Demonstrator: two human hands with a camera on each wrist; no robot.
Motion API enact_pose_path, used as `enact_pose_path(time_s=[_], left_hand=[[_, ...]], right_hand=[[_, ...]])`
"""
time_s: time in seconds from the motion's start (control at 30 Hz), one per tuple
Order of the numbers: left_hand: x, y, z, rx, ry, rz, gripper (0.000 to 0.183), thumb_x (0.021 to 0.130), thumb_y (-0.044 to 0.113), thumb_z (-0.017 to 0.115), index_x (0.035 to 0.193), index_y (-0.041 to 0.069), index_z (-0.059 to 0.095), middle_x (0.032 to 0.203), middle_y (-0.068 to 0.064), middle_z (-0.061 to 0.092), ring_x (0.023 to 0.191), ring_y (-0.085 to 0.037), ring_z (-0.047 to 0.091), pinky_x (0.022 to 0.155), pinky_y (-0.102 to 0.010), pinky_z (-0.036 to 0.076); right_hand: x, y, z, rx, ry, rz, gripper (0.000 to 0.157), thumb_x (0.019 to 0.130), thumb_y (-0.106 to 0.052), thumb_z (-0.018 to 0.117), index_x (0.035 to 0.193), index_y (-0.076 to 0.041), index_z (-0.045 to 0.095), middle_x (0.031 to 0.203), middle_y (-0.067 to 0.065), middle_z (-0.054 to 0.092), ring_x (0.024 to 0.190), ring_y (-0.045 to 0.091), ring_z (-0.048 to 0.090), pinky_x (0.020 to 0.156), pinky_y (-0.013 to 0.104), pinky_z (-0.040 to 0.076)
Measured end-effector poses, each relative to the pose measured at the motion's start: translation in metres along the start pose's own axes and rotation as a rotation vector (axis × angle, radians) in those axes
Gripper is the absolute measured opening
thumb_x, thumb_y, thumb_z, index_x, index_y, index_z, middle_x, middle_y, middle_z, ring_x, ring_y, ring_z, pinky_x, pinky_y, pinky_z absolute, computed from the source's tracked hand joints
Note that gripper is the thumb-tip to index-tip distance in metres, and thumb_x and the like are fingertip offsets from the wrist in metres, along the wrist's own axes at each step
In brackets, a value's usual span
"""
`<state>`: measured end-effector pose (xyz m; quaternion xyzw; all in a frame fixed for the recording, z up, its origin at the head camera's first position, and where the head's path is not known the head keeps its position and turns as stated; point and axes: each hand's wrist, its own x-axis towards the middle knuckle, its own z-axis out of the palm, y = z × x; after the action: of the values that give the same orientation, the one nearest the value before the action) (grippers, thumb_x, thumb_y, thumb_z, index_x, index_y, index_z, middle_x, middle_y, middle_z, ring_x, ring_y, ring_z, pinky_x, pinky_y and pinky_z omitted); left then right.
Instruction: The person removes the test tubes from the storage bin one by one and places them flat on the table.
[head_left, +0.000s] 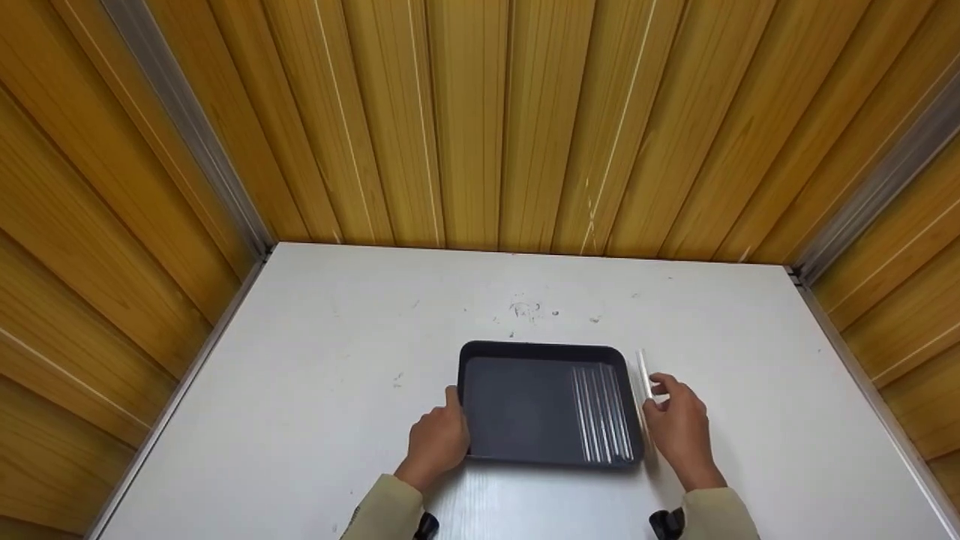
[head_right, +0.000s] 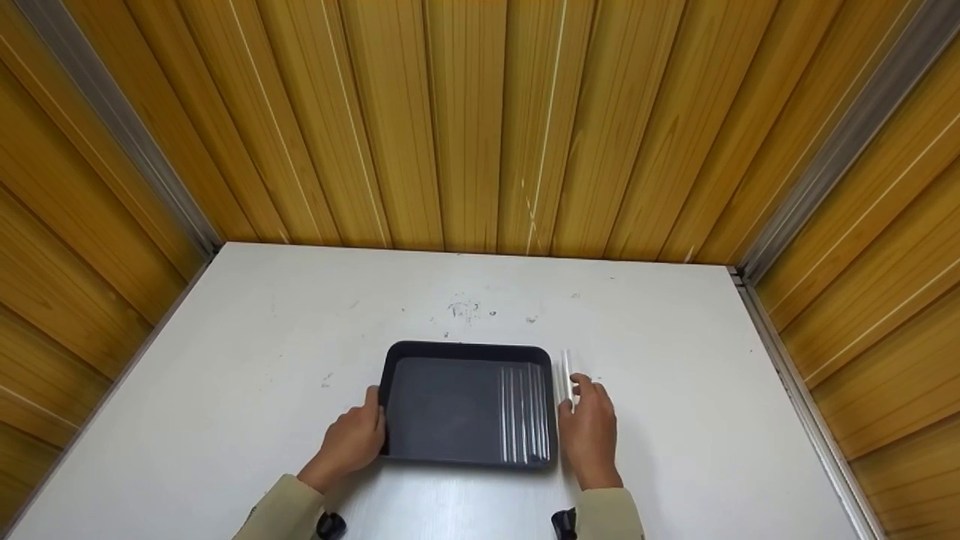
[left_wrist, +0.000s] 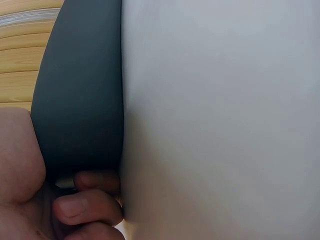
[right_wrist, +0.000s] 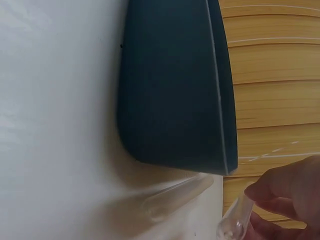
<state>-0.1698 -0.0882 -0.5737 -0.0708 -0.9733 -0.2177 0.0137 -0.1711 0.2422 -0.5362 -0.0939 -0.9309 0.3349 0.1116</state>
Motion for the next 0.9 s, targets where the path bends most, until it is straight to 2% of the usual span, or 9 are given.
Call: enact_pose_path(time_s=[0.2, 0.4, 0.57, 0.9], left_hand=[[-0.001, 0.0, 0.0, -0.003, 0.017, 0.007, 0.036, 0.097, 0.01, 0.046, 0.129, -0.005, 0.042, 0.063, -0.012, 0.059, 0.048, -0.024, 0.054, 0.043, -0.036, 0.036], [0.001, 0.001, 0.0, 0.002, -0.006, -0.015, 0.037, 0.098, 0.012, 0.044, 0.131, -0.005, 0.041, 0.064, -0.012, 0.059, 0.05, -0.025, 0.055, 0.045, -0.037, 0.037], [0.001, 0.001, -0.001, -0.002, 0.0, -0.019, 0.036, 0.099, 0.012, 0.043, 0.13, -0.004, 0.042, 0.065, -0.013, 0.061, 0.051, -0.026, 0.057, 0.046, -0.038, 0.039], [-0.002, 0.001, 0.0, 0.007, 0.039, 0.021, 0.033, 0.098, 0.01, 0.044, 0.128, -0.004, 0.043, 0.058, -0.008, 0.055, 0.043, -0.019, 0.049, 0.041, -0.032, 0.031]], right_hand=[[-0.001, 0.004, 0.0, 0.002, -0.032, 0.03, 0.037, 0.086, 0.002, 0.06, 0.123, 0.003, 0.058, 0.109, 0.023, 0.064, 0.087, 0.029, 0.064, 0.067, 0.033, 0.047], [-0.002, 0.01, 0.003, 0.005, -0.058, 0.051, 0.036, 0.088, 0.0, 0.059, 0.124, 0.004, 0.057, 0.109, 0.024, 0.063, 0.088, 0.029, 0.063, 0.066, 0.033, 0.047], [-0.003, 0.014, 0.005, 0.017, -0.074, 0.085, 0.037, 0.088, 0.0, 0.059, 0.125, 0.004, 0.057, 0.111, 0.024, 0.063, 0.091, 0.029, 0.063, 0.069, 0.034, 0.048], [-0.003, 0.02, 0.008, 0.011, -0.09, 0.091, 0.035, 0.089, 0.002, 0.057, 0.124, 0.005, 0.057, 0.109, 0.024, 0.064, 0.092, 0.031, 0.064, 0.074, 0.041, 0.049]])
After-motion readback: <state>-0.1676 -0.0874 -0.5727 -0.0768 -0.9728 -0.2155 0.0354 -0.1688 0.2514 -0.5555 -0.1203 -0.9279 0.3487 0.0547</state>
